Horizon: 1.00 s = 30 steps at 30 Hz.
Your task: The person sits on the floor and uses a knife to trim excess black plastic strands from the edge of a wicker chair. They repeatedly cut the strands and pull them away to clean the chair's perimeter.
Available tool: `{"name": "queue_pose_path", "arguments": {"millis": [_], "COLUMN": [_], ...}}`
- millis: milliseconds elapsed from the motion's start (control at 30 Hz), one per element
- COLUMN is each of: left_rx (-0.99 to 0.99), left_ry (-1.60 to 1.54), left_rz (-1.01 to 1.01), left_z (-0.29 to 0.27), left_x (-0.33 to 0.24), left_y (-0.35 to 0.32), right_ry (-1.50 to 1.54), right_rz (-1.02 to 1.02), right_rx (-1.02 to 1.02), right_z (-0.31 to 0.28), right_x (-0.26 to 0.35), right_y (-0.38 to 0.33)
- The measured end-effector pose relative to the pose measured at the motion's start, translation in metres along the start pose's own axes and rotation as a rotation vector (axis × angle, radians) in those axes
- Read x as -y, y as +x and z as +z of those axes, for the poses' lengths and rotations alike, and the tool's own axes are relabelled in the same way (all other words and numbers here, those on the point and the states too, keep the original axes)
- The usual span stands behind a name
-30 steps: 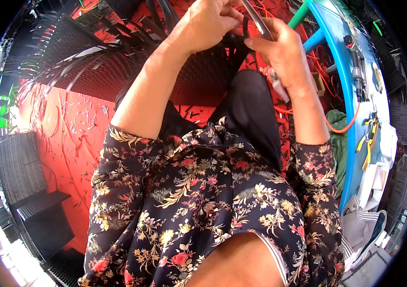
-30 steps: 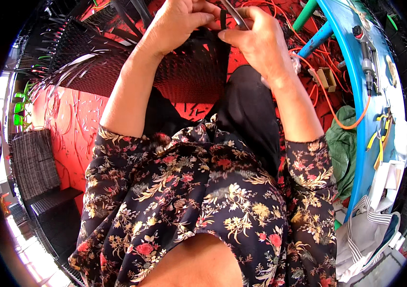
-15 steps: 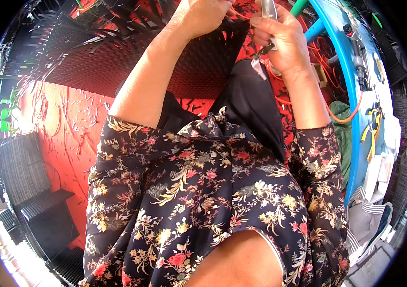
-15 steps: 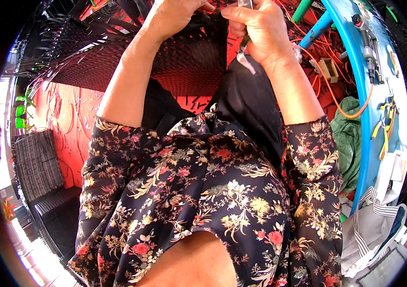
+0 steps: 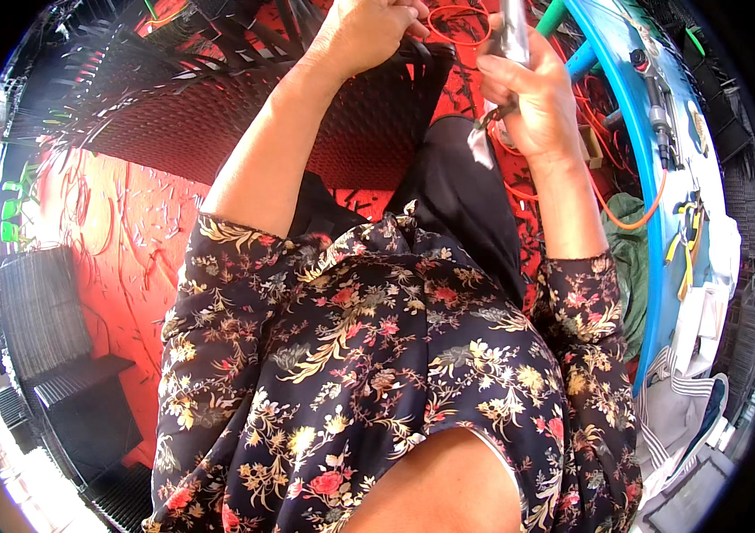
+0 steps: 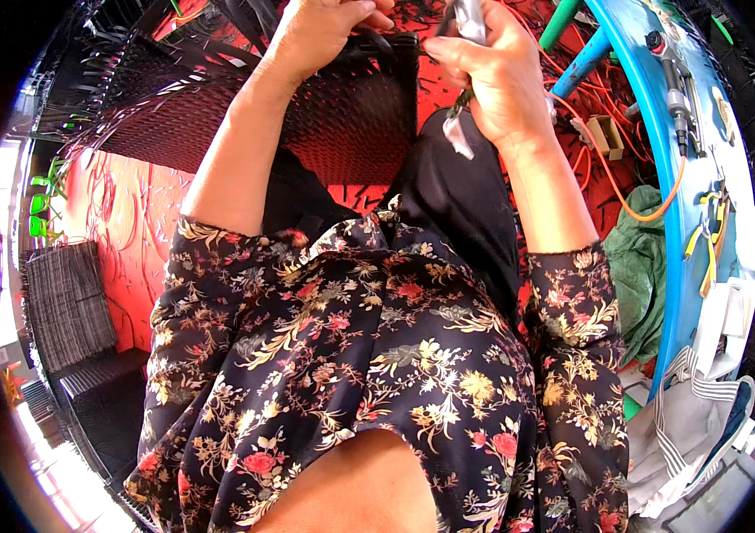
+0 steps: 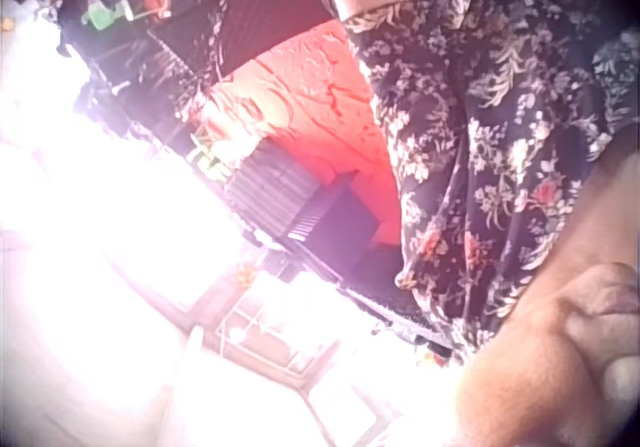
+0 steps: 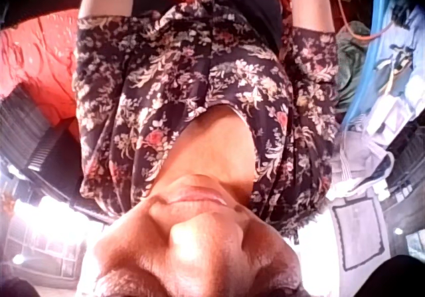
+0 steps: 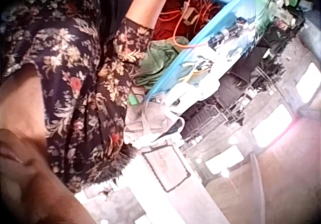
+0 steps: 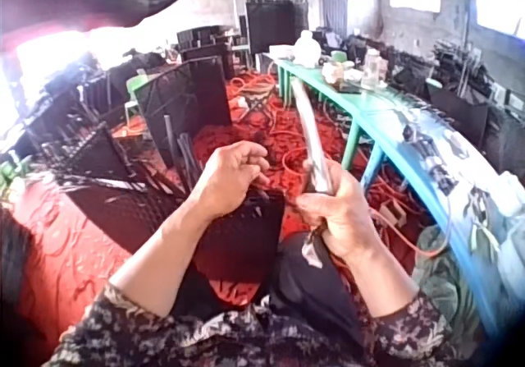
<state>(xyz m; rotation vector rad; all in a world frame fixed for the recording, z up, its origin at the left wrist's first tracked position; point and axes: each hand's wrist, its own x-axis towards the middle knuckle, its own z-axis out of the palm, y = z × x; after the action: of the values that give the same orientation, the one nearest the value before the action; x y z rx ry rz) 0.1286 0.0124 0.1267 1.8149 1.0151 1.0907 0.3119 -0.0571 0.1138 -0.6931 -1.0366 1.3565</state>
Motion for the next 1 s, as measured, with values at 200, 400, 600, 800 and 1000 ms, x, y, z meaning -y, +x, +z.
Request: {"name": "queue_pose_path", "arguments": {"millis": [200, 400, 600, 800, 1000], "left_rx": [0.075, 0.248, 0.257, 0.236, 0.236], "left_ry": [0.318, 0.328, 0.330, 0.427, 0.529], "left_rz": [0.040, 0.040, 0.101, 0.195, 0.242], "left_z": [0.000, -0.008, -0.005, -0.002, -0.004], "left_x": [-0.024, -0.044, -0.030, -0.040, -0.050], "left_y": [-0.005, -0.005, -0.005, -0.017, -0.020], "right_ry": [0.104, 0.051, 0.107, -0.271, -0.483], "right_rz": [-0.046, -0.081, -0.041, -0.073, -0.153], "right_rx": [-0.012, 0.014, 0.079, -0.031, 0.135], "right_z": [-0.004, 0.009, -0.001, -0.014, -0.016], "right_x": [-0.003, 0.009, -0.004, -0.016, -0.022], "right_y": [-0.003, -0.006, -0.006, 0.007, 0.023]}}
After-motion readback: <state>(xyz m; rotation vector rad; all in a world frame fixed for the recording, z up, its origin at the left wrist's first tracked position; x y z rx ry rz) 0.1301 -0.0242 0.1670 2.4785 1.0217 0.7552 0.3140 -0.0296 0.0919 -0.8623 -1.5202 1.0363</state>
